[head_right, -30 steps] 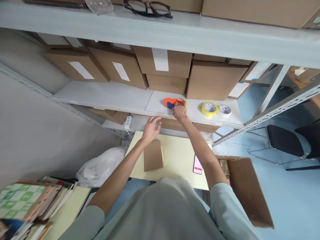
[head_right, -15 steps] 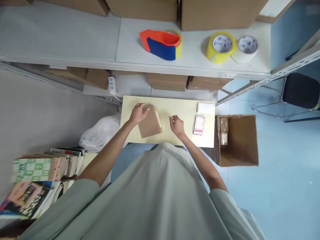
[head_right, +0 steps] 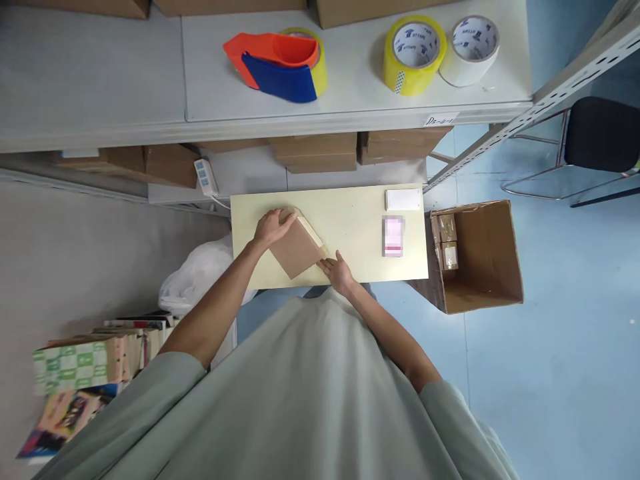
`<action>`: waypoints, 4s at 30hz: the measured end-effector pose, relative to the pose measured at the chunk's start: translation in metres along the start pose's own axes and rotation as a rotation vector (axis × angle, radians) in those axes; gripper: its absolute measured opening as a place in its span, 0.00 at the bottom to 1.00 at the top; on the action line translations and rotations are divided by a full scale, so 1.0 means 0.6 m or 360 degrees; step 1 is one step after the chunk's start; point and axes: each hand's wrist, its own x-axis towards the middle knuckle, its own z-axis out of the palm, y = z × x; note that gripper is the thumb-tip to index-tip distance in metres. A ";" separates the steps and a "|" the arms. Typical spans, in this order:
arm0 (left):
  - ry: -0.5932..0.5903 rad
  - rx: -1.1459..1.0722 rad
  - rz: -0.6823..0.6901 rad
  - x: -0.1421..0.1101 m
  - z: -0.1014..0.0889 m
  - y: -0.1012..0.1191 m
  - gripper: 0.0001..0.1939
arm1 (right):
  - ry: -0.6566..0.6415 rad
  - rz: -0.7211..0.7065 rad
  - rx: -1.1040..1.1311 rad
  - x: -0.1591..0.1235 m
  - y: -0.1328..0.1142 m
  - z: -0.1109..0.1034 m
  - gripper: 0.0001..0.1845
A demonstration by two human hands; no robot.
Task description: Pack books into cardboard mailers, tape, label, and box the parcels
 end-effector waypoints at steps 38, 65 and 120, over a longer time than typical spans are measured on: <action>0.0115 -0.0574 0.0239 -0.155 0.132 0.214 0.12 | 0.0295 -0.1044 -0.1149 -0.027 -0.143 -0.124 0.31; -0.0084 -0.0482 0.0073 -0.173 0.131 0.162 0.07 | 0.0625 -0.1082 -0.1705 0.009 -0.115 -0.068 0.36; 0.0229 -0.0422 -0.0288 -0.167 0.126 -0.002 0.17 | 0.0608 -0.1070 -0.2321 -0.020 -0.139 -0.244 0.14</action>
